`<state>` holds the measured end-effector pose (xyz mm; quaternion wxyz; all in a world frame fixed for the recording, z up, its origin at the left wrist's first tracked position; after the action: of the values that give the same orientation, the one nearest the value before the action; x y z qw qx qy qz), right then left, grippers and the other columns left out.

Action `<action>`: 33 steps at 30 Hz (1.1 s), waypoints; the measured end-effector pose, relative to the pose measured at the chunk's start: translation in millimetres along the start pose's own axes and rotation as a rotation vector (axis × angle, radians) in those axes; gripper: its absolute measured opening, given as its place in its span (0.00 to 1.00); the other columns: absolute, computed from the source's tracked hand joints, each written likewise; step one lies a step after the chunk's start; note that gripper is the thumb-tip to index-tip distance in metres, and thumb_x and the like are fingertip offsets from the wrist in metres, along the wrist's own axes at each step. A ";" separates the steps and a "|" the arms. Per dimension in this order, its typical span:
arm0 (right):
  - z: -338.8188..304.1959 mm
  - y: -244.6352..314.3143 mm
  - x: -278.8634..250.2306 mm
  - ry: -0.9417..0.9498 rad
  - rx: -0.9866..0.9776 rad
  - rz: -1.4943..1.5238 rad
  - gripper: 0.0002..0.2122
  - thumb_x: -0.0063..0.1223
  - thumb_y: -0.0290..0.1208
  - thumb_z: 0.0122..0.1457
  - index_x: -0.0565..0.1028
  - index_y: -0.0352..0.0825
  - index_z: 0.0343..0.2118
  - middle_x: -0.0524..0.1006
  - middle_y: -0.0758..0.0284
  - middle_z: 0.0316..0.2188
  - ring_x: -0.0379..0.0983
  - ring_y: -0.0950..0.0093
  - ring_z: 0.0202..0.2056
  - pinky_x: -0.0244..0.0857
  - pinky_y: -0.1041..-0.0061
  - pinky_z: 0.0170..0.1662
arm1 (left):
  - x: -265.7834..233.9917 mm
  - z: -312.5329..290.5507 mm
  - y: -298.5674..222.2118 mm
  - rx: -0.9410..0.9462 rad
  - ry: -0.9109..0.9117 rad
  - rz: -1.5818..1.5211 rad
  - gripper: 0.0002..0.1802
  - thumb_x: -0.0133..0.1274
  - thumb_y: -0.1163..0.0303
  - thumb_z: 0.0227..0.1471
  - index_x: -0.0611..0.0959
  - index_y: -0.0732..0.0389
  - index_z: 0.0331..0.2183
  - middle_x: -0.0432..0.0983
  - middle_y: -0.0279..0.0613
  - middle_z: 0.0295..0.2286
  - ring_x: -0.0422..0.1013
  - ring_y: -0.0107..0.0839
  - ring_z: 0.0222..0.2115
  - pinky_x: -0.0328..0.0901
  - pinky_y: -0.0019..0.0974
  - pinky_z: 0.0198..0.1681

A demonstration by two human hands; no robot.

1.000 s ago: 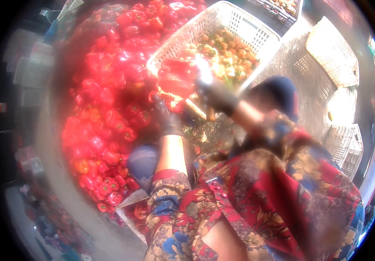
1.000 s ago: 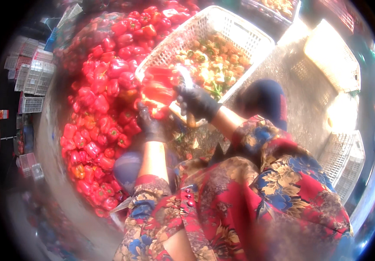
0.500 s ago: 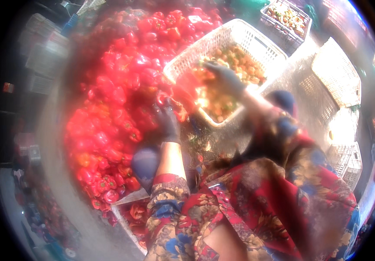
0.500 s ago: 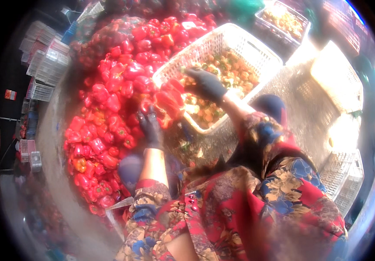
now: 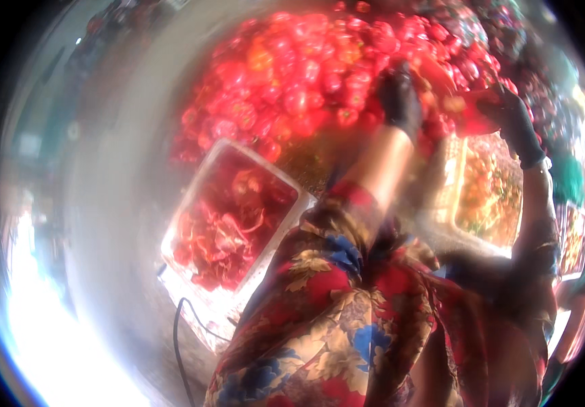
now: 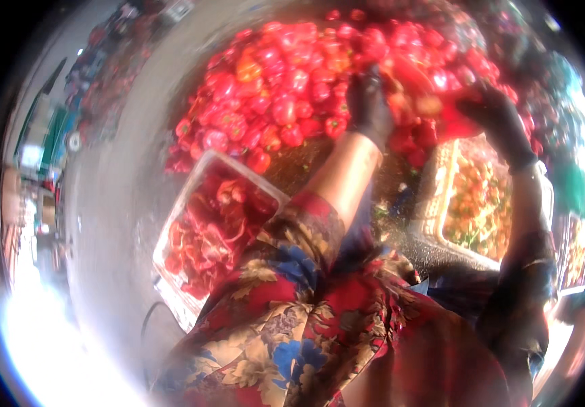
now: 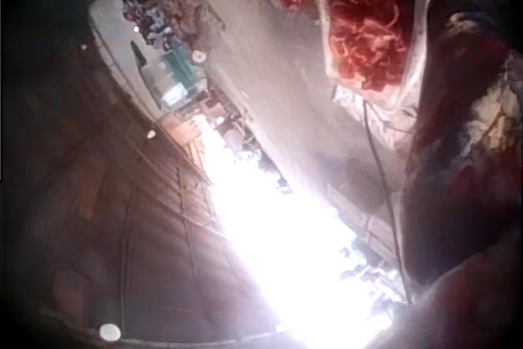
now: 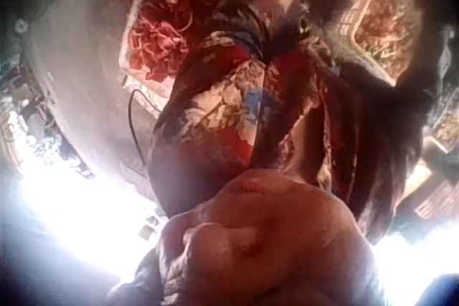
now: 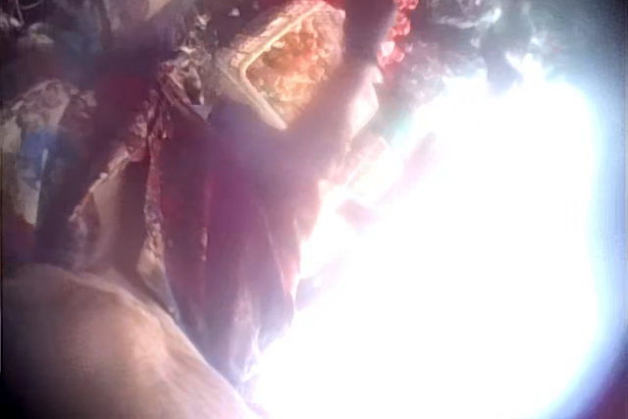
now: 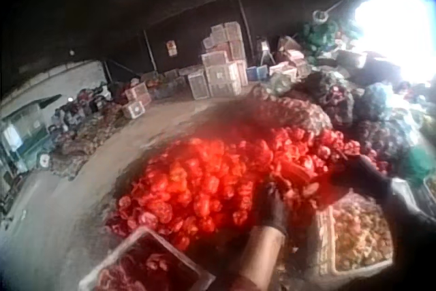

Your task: The person picks red peppers from a large pile and places them into a plastic crate by hand.

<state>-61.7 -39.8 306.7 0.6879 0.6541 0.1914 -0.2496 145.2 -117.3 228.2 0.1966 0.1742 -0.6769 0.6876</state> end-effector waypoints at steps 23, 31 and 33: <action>40.2 147.8 240.2 0.468 0.039 0.761 0.32 0.51 0.26 0.61 0.50 0.39 0.66 0.77 0.66 0.39 0.80 0.71 0.34 0.68 0.81 0.26 | -476.2 -100.9 -79.3 0.217 -0.303 1.351 0.24 0.49 0.66 0.55 0.73 0.58 0.53 0.69 0.48 0.52 0.65 0.44 0.53 0.59 0.46 0.56; 60.8 206.0 375.9 0.126 -0.453 0.107 0.17 0.54 0.37 0.59 0.70 0.41 0.51 0.79 0.58 0.38 0.79 0.63 0.36 0.72 0.66 0.39 | -490.2 -153.0 -164.1 0.332 -0.769 0.459 0.25 0.46 0.75 0.57 0.70 0.61 0.57 0.68 0.46 0.53 0.67 0.38 0.51 0.63 0.37 0.54; 38.5 223.3 429.1 0.310 -0.669 -0.200 0.14 0.51 0.38 0.59 0.74 0.43 0.47 0.79 0.57 0.36 0.77 0.59 0.38 0.71 0.62 0.40 | -488.5 -147.4 -177.4 0.367 -0.721 0.664 0.26 0.46 0.75 0.57 0.68 0.61 0.58 0.67 0.47 0.54 0.67 0.36 0.51 0.63 0.36 0.53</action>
<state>412.6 -113.7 235.9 0.7986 0.4014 0.4270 -0.1372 660.0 14.3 130.8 -0.3112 0.2075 -0.5889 0.7164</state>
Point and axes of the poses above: each hand's wrist, its own z-axis towards the middle knuckle, its own x-axis out of the palm, y = z × x, the point moved 8 cm from there along z, towards the middle knuckle
